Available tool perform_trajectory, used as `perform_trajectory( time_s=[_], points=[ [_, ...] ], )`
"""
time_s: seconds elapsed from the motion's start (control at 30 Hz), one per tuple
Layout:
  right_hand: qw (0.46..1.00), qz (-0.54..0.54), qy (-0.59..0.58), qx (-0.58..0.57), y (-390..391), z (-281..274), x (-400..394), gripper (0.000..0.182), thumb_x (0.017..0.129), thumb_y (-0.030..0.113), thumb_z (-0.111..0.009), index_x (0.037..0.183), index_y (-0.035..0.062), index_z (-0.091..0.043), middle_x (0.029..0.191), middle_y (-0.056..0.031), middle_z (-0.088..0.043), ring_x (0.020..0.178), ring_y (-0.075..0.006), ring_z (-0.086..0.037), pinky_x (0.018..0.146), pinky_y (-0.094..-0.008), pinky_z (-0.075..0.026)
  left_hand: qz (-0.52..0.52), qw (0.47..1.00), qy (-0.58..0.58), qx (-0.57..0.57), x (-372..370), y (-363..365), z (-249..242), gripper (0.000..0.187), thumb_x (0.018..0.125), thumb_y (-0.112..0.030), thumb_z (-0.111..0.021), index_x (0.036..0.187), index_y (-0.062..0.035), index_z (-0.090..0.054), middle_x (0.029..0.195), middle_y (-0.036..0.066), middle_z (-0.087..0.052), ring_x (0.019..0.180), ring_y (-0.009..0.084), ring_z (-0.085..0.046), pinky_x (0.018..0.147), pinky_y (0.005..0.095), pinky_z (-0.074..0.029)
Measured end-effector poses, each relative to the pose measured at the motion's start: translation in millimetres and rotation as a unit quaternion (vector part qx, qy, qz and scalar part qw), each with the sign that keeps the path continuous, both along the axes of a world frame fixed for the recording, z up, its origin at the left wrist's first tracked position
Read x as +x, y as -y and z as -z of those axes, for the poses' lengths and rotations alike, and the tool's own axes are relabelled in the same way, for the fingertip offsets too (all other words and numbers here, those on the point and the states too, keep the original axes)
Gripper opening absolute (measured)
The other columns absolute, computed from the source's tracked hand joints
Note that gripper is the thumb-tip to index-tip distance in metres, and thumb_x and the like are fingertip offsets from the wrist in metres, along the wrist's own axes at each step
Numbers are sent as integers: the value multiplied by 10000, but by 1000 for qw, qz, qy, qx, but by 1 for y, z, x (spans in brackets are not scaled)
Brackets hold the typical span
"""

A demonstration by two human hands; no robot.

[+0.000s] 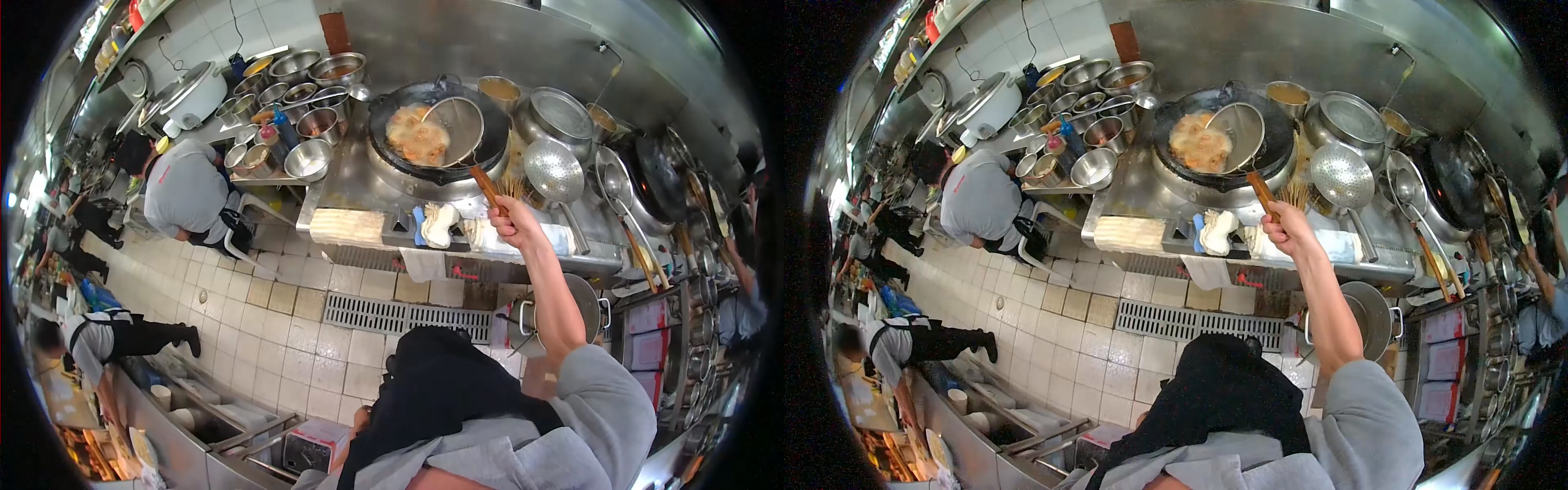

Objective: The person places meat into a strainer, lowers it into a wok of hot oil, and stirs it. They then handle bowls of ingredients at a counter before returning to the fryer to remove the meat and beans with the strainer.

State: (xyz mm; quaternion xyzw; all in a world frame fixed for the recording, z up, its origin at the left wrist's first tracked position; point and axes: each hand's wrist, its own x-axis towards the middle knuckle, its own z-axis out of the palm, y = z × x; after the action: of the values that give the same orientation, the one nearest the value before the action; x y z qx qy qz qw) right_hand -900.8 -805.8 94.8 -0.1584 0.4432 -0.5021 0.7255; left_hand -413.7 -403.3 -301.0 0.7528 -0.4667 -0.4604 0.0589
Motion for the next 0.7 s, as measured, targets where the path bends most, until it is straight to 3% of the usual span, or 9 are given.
perform_trajectory(
  time_s=[0.13,0.3,0.4,0.43,0.53,0.7],
  points=[
    [992,11,-119,-34,-10,-18,7,145,909,147,-442,1035,82,-412,670,-37,-442,410,-43,-291,311,-190,-181,7,1000,-6,16,6,-11,18,302,791,-266,-584,961,-26,-652,882,201,-652,867,343,-624,761,387,-478],
    [970,7,-236,-60,-5,-18,3,216,900,154,-469,1106,91,-450,660,-26,-437,405,-47,-300,315,-206,-192,-82,995,-23,48,-29,48,-65,314,804,-258,-552,961,-2,-644,843,209,-653,835,344,-632,746,393,-487],
    [962,22,-263,-72,4,-14,-1,217,900,153,-472,1111,105,-469,643,-12,-430,398,-51,-297,317,-212,-195,-19,992,1,-123,-5,42,9,294,805,-234,-553,957,0,-644,746,193,-652,708,292,-650,641,366,-508],
    [959,24,-273,-77,6,-13,-6,205,900,153,-473,1099,108,-473,637,-8,-428,395,-53,-296,317,-213,-195,-62,995,4,-74,-11,52,-6,250,797,-188,-561,947,-6,-644,708,163,-649,600,220,-639,544,326,-505],
    [954,41,-280,-99,15,-7,-21,171,899,154,-476,1064,110,-483,619,0,-421,387,-56,-298,317,-213,-193,-123,991,-36,-24,-30,66,-57,217,796,-147,-549,934,-4,-635,707,134,-650,563,175,-624,494,295,-494],
    [959,83,-250,-108,28,-2,-43,117,892,135,-472,998,100,-505,591,5,-411,367,-64,-300,307,-224,-198,-151,984,-89,14,-31,46,-63,207,794,-132,-534,925,1,-622,681,107,-646,551,168,-616,473,289,-487]
  ],
)
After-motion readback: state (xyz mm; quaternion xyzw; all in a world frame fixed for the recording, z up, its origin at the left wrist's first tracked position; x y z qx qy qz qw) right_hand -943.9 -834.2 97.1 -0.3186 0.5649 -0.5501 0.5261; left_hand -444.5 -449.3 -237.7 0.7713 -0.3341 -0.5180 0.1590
